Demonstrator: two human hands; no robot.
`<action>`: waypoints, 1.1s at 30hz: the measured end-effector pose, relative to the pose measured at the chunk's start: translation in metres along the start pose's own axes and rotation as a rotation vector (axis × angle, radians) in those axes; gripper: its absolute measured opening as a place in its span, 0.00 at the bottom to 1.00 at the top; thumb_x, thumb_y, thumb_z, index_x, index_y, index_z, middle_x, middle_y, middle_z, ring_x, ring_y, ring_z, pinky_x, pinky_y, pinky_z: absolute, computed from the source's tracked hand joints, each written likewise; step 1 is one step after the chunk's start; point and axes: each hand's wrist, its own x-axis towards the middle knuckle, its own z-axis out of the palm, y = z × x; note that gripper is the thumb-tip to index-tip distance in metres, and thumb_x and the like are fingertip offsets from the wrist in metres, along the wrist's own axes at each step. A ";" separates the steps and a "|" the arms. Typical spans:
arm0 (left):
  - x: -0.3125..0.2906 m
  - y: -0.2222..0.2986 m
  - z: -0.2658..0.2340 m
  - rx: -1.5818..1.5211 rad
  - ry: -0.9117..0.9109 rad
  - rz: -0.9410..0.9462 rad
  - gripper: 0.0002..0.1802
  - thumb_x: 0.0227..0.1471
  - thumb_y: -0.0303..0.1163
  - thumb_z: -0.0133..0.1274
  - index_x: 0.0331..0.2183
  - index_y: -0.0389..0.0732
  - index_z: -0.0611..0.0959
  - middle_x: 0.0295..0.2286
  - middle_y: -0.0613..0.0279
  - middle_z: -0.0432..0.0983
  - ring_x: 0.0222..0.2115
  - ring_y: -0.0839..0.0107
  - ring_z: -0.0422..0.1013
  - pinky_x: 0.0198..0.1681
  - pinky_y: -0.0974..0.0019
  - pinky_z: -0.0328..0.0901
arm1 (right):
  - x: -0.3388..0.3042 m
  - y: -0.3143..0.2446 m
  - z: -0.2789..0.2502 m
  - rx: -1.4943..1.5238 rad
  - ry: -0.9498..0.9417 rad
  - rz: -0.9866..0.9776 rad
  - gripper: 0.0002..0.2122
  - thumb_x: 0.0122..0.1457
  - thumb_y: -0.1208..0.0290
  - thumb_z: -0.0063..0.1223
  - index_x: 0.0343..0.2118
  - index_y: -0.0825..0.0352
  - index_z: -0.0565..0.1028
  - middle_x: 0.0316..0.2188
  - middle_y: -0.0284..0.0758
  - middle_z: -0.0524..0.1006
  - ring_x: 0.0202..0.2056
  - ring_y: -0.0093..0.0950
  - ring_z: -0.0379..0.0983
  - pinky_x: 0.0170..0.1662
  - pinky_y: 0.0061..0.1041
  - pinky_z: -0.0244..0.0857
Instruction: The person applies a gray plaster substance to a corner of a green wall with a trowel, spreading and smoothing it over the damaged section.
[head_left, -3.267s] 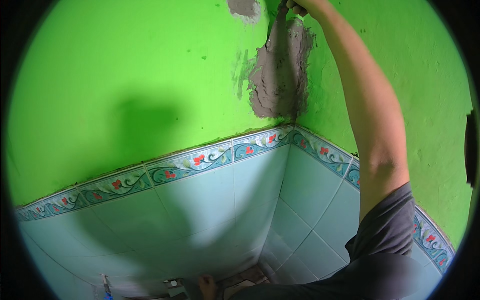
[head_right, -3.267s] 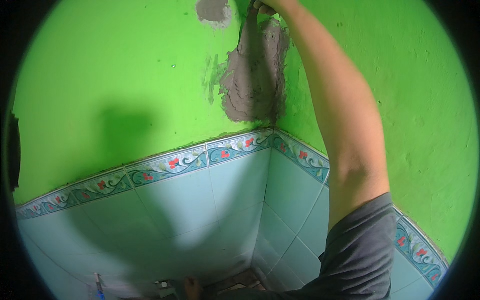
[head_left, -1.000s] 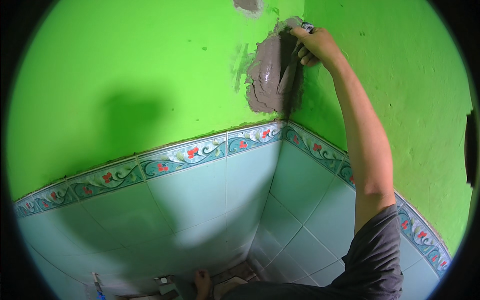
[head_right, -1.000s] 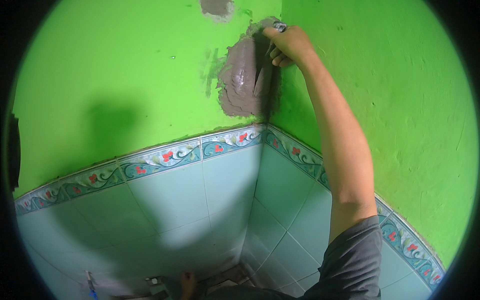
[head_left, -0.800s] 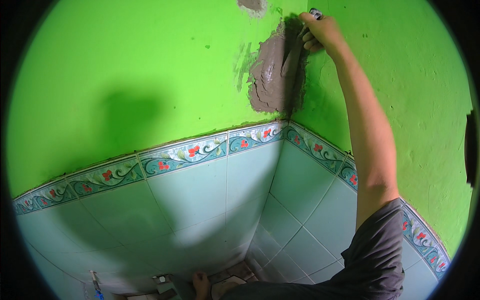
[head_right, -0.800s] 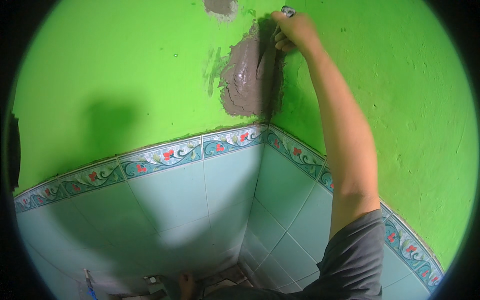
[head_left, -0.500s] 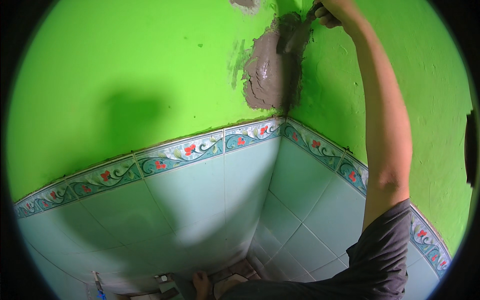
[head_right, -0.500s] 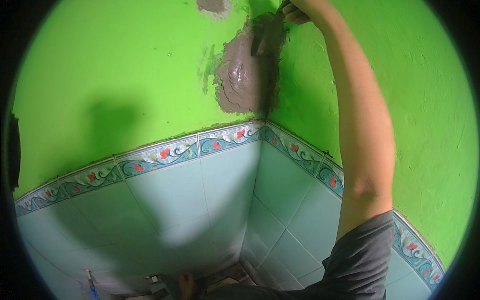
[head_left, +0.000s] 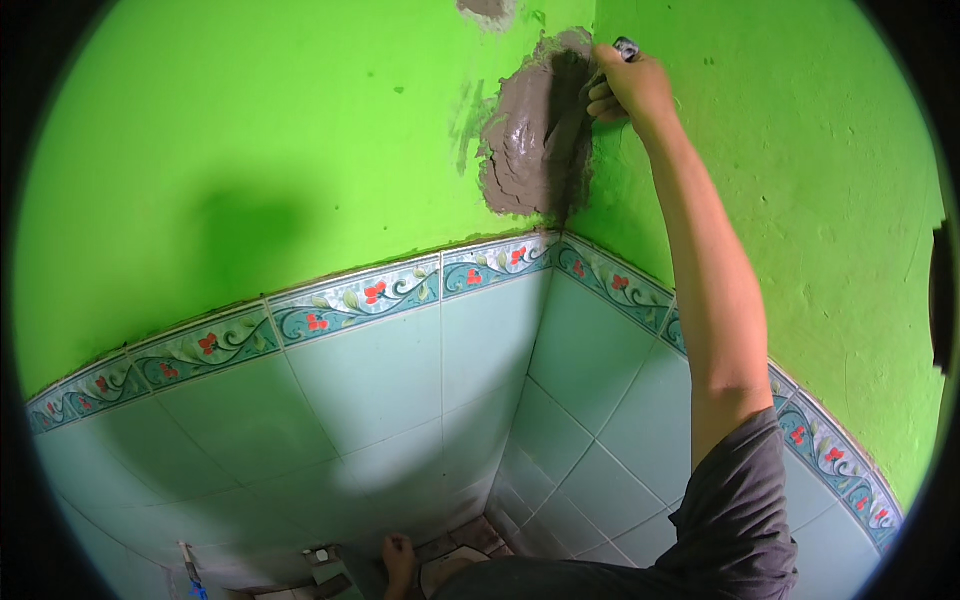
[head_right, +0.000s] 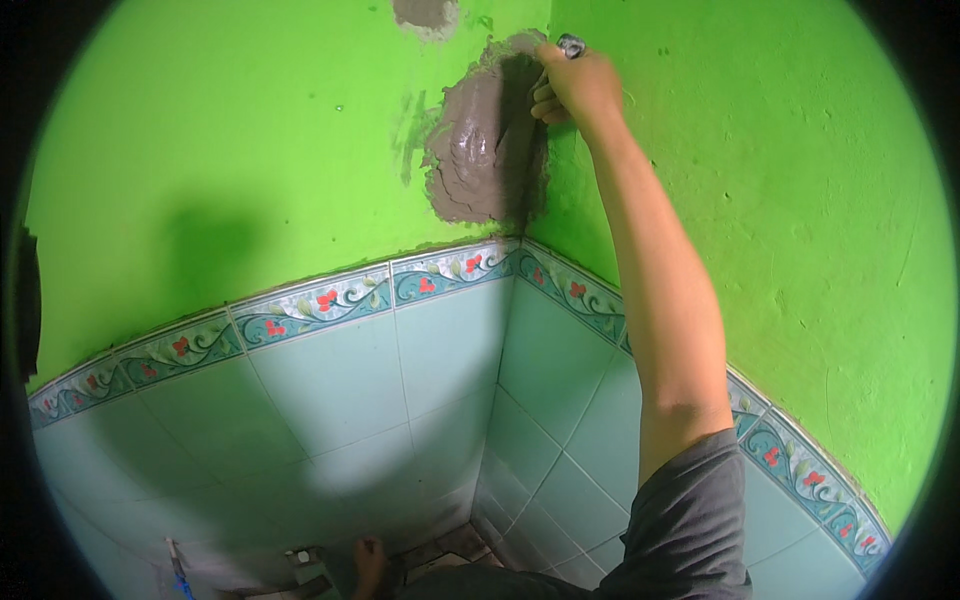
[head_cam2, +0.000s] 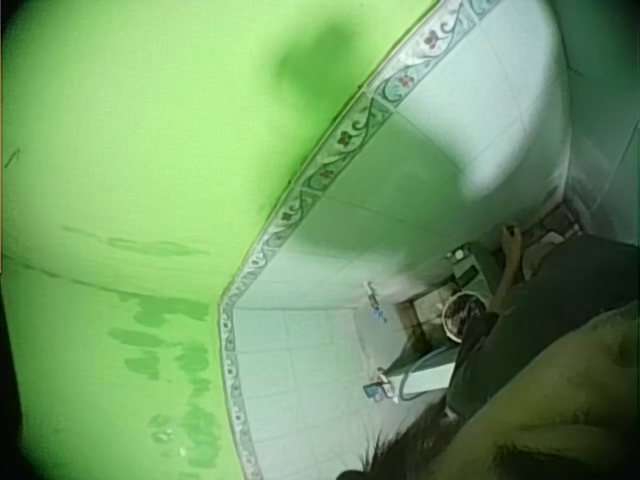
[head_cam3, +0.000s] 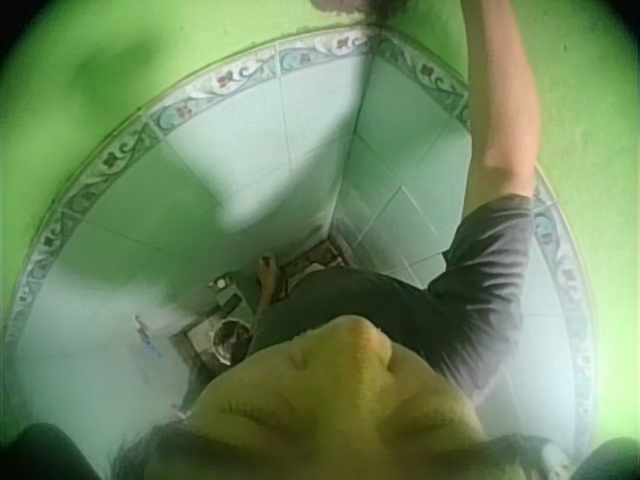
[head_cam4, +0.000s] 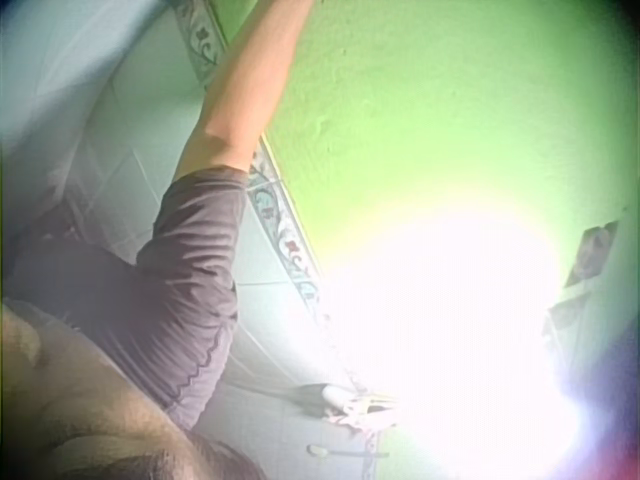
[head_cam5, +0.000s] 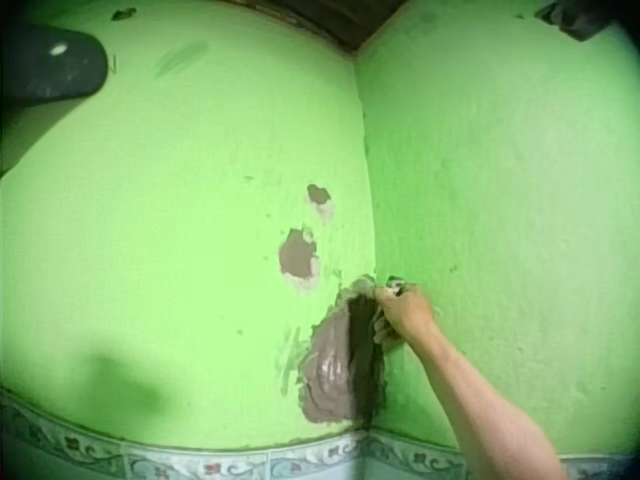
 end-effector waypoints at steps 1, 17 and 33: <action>0.000 -0.003 0.000 0.013 0.006 -0.003 0.13 0.55 0.34 0.50 0.37 0.33 0.75 0.32 0.51 0.74 0.31 0.64 0.72 0.34 0.61 0.66 | 0.003 -0.002 0.000 -0.002 0.000 0.001 0.18 0.57 0.57 0.55 0.28 0.72 0.74 0.20 0.41 0.78 0.15 0.28 0.75 0.17 0.24 0.71; 0.002 -0.029 0.012 0.032 0.025 0.079 0.13 0.54 0.34 0.51 0.36 0.34 0.76 0.33 0.50 0.75 0.35 0.58 0.73 0.41 0.59 0.66 | -0.023 -0.016 -0.030 -0.208 -0.080 0.051 0.19 0.56 0.55 0.56 0.27 0.72 0.75 0.17 0.38 0.77 0.13 0.25 0.73 0.15 0.23 0.68; 0.013 -0.065 0.013 -0.059 0.034 0.016 0.12 0.52 0.32 0.54 0.34 0.33 0.76 0.32 0.49 0.75 0.34 0.58 0.74 0.39 0.59 0.67 | 0.024 -0.011 -0.002 -0.260 -0.118 0.124 0.19 0.59 0.55 0.54 0.31 0.72 0.74 0.20 0.40 0.78 0.17 0.29 0.77 0.19 0.26 0.72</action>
